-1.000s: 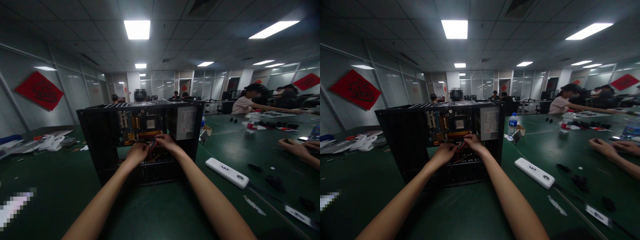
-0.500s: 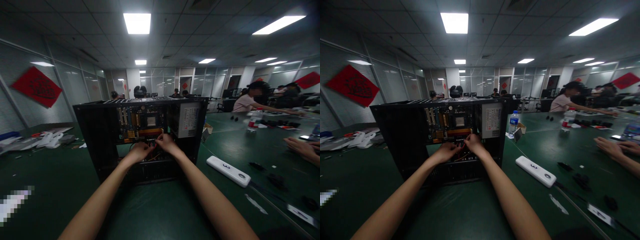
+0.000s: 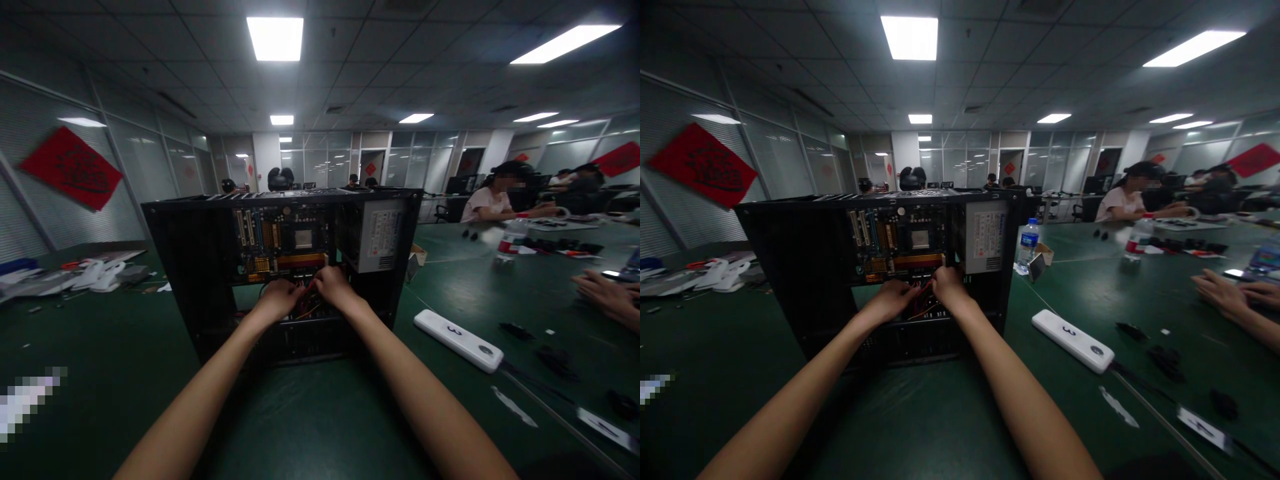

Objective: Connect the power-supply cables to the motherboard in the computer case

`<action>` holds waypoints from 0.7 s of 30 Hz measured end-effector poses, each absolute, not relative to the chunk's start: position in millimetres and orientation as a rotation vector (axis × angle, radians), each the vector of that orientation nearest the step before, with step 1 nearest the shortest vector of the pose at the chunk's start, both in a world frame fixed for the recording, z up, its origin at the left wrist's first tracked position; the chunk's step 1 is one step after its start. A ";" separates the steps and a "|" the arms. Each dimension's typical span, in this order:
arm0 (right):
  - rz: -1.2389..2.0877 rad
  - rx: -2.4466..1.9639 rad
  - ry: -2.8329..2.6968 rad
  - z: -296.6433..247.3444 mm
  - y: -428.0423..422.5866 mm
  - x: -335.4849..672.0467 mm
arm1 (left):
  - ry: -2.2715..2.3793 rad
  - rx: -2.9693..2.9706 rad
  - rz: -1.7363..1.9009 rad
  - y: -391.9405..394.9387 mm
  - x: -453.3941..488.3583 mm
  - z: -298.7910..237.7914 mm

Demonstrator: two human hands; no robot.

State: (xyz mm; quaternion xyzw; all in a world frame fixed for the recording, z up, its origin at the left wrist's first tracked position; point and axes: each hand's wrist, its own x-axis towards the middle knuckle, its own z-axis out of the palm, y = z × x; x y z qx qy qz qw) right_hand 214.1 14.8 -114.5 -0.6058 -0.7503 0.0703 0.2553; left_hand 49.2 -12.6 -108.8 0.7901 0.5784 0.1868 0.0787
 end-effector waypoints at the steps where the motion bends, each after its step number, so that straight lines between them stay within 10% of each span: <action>1: 0.171 -1.655 -2.048 -114.8 15.2 213.7 | 1.734 2.368 0.570 -14.3 49.1 -108.0; 21: 0.027 -1.774 -2.115 -108.3 12.9 208.2 | 1.847 2.412 0.496 -21.9 51.3 -99.8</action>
